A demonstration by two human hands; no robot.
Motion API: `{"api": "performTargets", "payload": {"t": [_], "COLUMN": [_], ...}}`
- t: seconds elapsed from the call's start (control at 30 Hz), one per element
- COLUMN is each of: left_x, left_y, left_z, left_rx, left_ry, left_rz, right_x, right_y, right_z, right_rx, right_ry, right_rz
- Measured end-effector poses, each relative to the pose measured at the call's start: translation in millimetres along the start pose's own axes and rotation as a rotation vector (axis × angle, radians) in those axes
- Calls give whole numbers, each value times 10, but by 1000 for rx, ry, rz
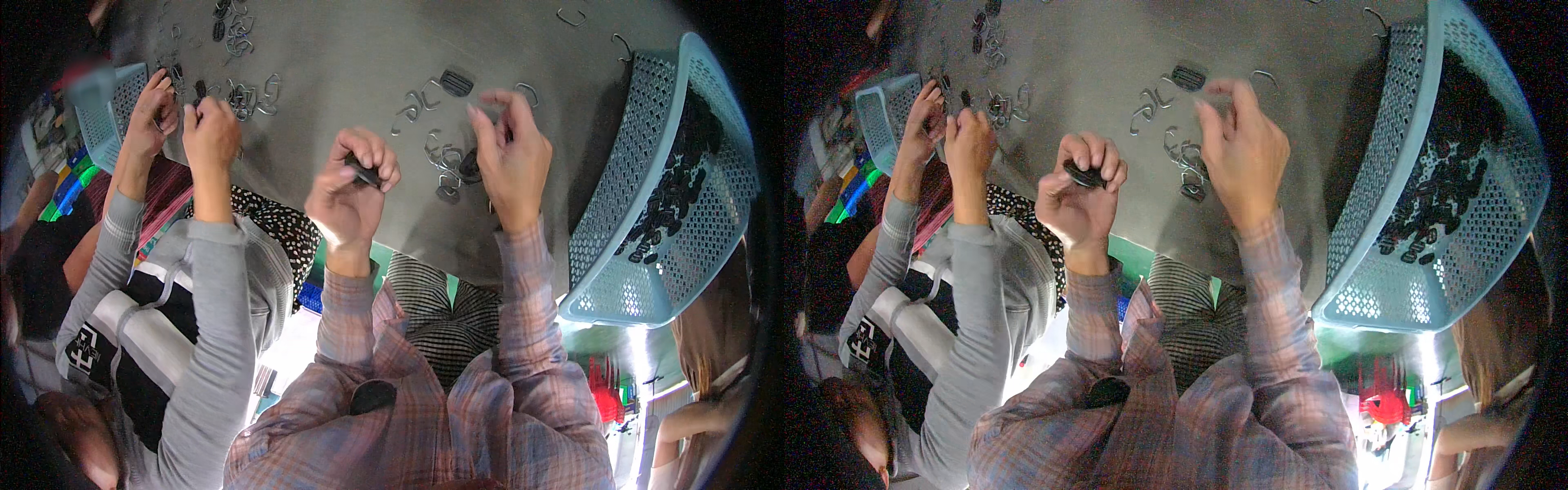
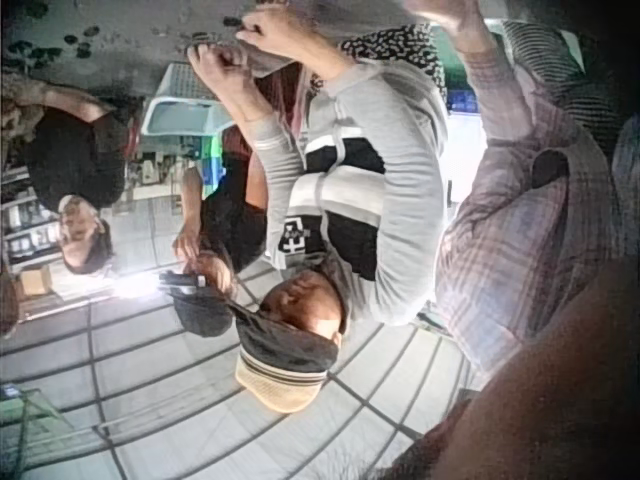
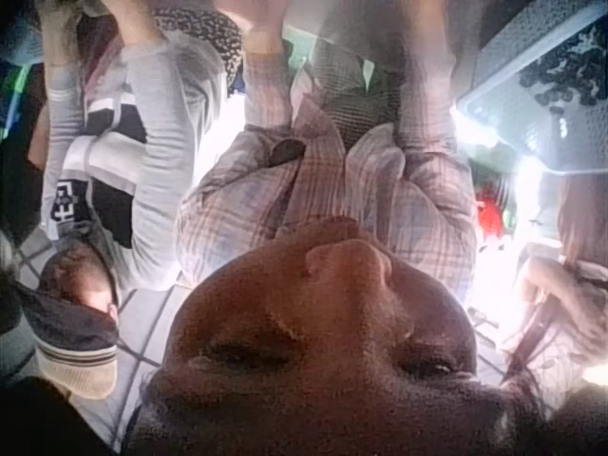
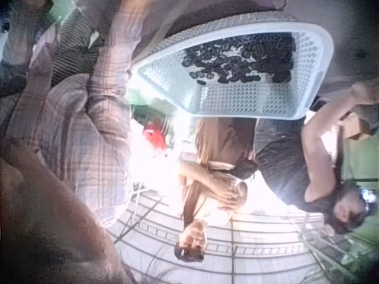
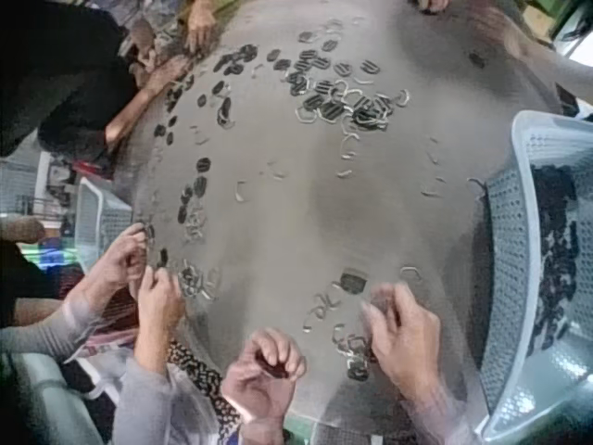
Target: The person sits at a table and assembles small metal hooks with black plastic components by hand. They pick up parts from a pile, connect them, and place the finished assemblies into a basket.
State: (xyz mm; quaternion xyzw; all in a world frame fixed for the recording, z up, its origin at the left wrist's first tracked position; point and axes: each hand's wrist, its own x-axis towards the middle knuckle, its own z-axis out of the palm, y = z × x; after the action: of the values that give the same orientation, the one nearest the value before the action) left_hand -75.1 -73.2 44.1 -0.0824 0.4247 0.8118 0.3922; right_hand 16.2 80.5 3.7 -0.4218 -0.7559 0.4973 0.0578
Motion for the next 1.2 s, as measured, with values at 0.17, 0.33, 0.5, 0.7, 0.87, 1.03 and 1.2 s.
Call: {"api": "performTargets", "payload": {"t": [0.17,0.33,0.5,0.7,0.87,1.03,1.2], "left_x": [-120,-505,-471,-293,-184,-49,6], "left_y": [-128,-493,-731,-265,20,205,299], "left_z": [-69,-116,1,270,197,308,497], "left_rx": [150,1602,1572,1352,1555,1538,1489], "left_ry": [-5,151,142,91,183,144,141], "left_rz": [-90,-85,49,-221,2,107,264], "right_x": [279,135,-386,-535,-596,-737,-932], "right_y": [52,53,195,400,230,173,-21], "right_z": [270,78,-247,-309,-72,163,4], "right_rx": [-307,-105,1294,817,-210,-219,3], "right_ry": [65,-183,-291,-157,24,-13,-95], "right_rz": [-206,-49,208,274,41,181,188]}}
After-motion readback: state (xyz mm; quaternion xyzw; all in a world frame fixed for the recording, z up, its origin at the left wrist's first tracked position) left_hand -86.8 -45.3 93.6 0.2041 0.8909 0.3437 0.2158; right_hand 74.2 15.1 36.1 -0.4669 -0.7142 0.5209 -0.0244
